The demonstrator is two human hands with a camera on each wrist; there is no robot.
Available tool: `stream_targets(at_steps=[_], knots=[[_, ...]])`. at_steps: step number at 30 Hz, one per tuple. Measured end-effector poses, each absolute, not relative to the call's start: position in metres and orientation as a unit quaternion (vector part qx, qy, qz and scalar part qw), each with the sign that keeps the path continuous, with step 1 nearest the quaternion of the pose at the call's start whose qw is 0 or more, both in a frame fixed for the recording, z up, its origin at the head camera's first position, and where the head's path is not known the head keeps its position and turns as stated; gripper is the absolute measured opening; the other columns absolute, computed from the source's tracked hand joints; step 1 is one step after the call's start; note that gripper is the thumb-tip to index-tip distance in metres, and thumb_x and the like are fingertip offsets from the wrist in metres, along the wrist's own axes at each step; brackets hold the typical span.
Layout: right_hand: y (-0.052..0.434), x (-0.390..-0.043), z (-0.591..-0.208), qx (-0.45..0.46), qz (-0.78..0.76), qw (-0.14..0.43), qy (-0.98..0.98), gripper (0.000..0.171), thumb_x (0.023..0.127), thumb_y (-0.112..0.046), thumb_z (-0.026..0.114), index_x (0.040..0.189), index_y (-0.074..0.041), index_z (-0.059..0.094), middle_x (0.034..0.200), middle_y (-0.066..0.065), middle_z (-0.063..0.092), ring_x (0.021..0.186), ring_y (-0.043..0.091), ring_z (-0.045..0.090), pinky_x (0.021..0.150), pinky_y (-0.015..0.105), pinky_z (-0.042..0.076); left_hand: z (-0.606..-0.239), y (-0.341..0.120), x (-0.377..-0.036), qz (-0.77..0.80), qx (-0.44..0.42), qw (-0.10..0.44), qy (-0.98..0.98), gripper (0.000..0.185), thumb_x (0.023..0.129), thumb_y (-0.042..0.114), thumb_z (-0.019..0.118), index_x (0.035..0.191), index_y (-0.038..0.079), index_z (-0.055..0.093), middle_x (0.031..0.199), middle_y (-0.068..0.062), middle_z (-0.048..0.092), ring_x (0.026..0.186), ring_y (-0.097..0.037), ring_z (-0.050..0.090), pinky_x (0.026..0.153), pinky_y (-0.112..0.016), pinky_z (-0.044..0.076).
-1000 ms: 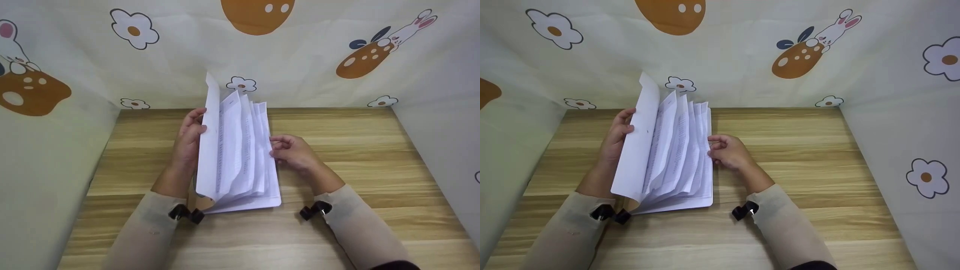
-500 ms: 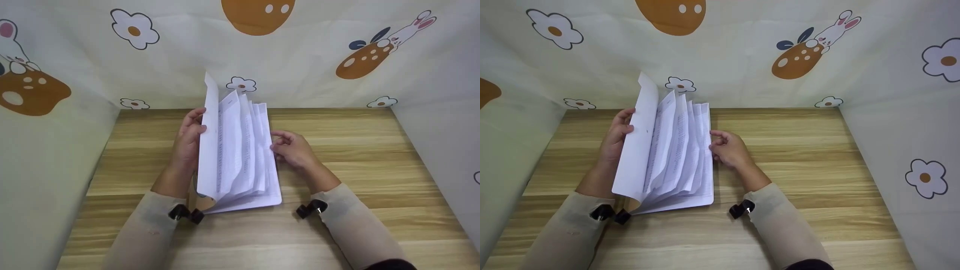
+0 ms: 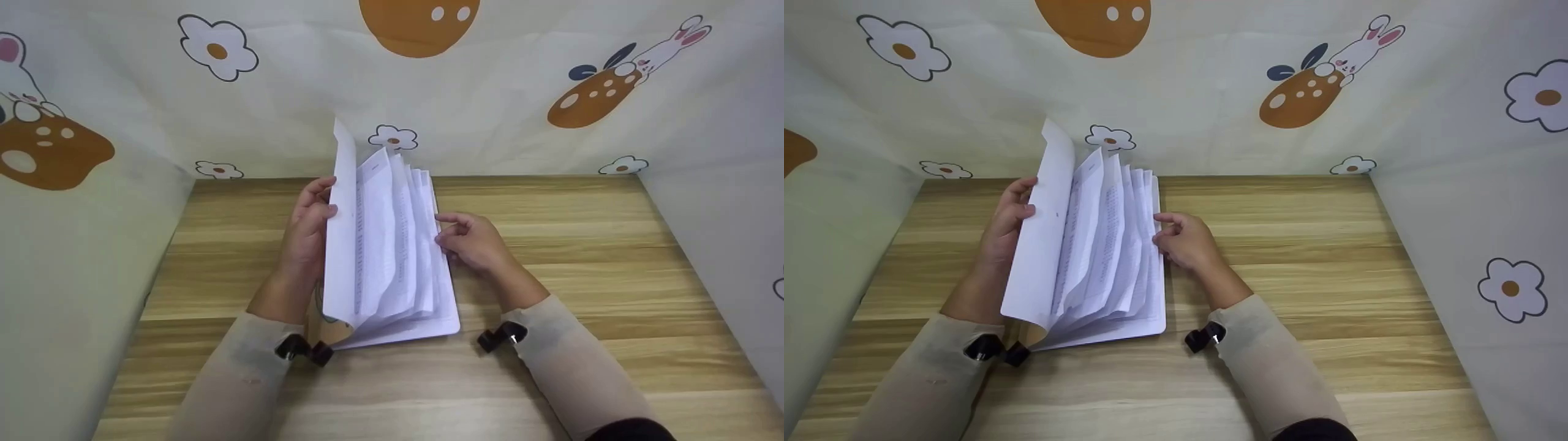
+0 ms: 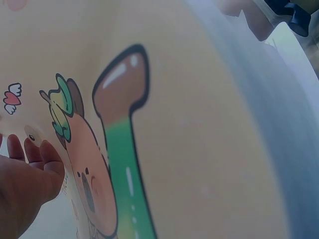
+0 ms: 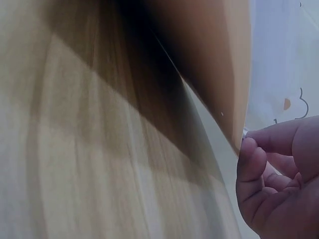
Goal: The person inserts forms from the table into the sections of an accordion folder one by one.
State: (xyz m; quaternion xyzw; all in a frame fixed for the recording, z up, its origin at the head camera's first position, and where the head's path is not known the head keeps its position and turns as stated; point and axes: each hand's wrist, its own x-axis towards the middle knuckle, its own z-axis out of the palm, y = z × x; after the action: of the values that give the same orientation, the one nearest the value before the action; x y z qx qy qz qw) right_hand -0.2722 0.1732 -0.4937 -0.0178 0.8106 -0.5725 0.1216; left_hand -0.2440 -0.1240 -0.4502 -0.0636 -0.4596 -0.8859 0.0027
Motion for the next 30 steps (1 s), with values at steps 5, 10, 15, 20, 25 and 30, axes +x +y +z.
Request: stream_targets(at_steps=[5, 10, 15, 20, 25, 30], knots=[[0.178, -0.272, -0.493, -0.008, -0.596, 0.123, 0.793, 0.047, 0.096, -0.003, 0.072, 0.142, -0.004, 0.066, 0.097, 0.007, 0.075, 0.075, 0.014, 0.068, 0.067, 0.026, 0.059, -0.451, -0.123, -0.245, -0.887, -0.063, 0.008, -0.458, 0.04, 0.094, 0.003, 0.046, 0.125, 0.021, 0.064, 0.124, -0.007, 0.057, 0.105, -0.021, 0.062, 0.079, -0.027, 0.058], [0.185, -0.273, -0.49, -0.004, -0.615, 0.123, 0.779, 0.048, 0.097, -0.001, 0.069, 0.145, 0.0, 0.063, 0.109, 0.019, 0.076, 0.08, 0.014, 0.072, 0.072, 0.027, 0.062, -0.453, -0.123, -0.246, -0.89, -0.064, 0.01, -0.452, 0.04, 0.094, 0.002, 0.047, 0.124, 0.021, 0.065, 0.122, -0.007, 0.058, 0.103, -0.02, 0.063, 0.077, -0.026, 0.058], [0.198, -0.273, -0.484, 0.008, -0.622, 0.109, 0.775, 0.048, 0.097, -0.002, 0.07, 0.144, 0.003, 0.062, 0.099, 0.006, 0.076, 0.078, 0.014, 0.072, 0.074, 0.03, 0.064, -0.455, -0.121, -0.246, -0.893, -0.071, 0.001, -0.444, 0.039, 0.096, 0.003, 0.047, 0.126, 0.02, 0.063, 0.124, -0.007, 0.056, 0.105, -0.021, 0.063, 0.077, -0.026, 0.06], [0.217, -0.273, -0.477, 0.03, -0.64, 0.107, 0.76, 0.048, 0.099, -0.003, 0.068, 0.146, 0.002, 0.059, 0.096, -0.002, 0.075, 0.08, 0.012, 0.073, 0.08, 0.034, 0.066, -0.46, -0.117, -0.246, -0.894, -0.076, -0.011, -0.44, 0.038, 0.097, 0.001, 0.05, 0.13, 0.017, 0.062, 0.13, -0.01, 0.056, 0.113, -0.028, 0.062, 0.083, -0.031, 0.061], [0.233, -0.273, -0.472, 0.034, -0.65, 0.101, 0.753, 0.044, 0.103, -0.007, 0.066, 0.146, -0.002, 0.06, 0.1, -0.004, 0.075, 0.084, 0.011, 0.074, 0.081, 0.032, 0.065, -0.465, -0.108, -0.247, -0.874, -0.072, -0.01, -0.48, 0.039, 0.097, 0.002, 0.052, 0.132, 0.015, 0.061, 0.131, -0.01, 0.056, 0.118, -0.031, 0.058, 0.09, -0.034, 0.059], [0.242, -0.273, -0.467, 0.034, -0.668, 0.087, 0.738, 0.039, 0.104, -0.008, 0.064, 0.142, -0.002, 0.061, 0.1, -0.003, 0.076, 0.082, 0.01, 0.074, 0.078, 0.029, 0.065, -0.47, -0.096, -0.248, -0.864, -0.066, -0.011, -0.499, 0.042, 0.095, -0.001, 0.053, 0.134, 0.011, 0.06, 0.123, -0.008, 0.057, 0.117, -0.032, 0.058, 0.092, -0.037, 0.058]])
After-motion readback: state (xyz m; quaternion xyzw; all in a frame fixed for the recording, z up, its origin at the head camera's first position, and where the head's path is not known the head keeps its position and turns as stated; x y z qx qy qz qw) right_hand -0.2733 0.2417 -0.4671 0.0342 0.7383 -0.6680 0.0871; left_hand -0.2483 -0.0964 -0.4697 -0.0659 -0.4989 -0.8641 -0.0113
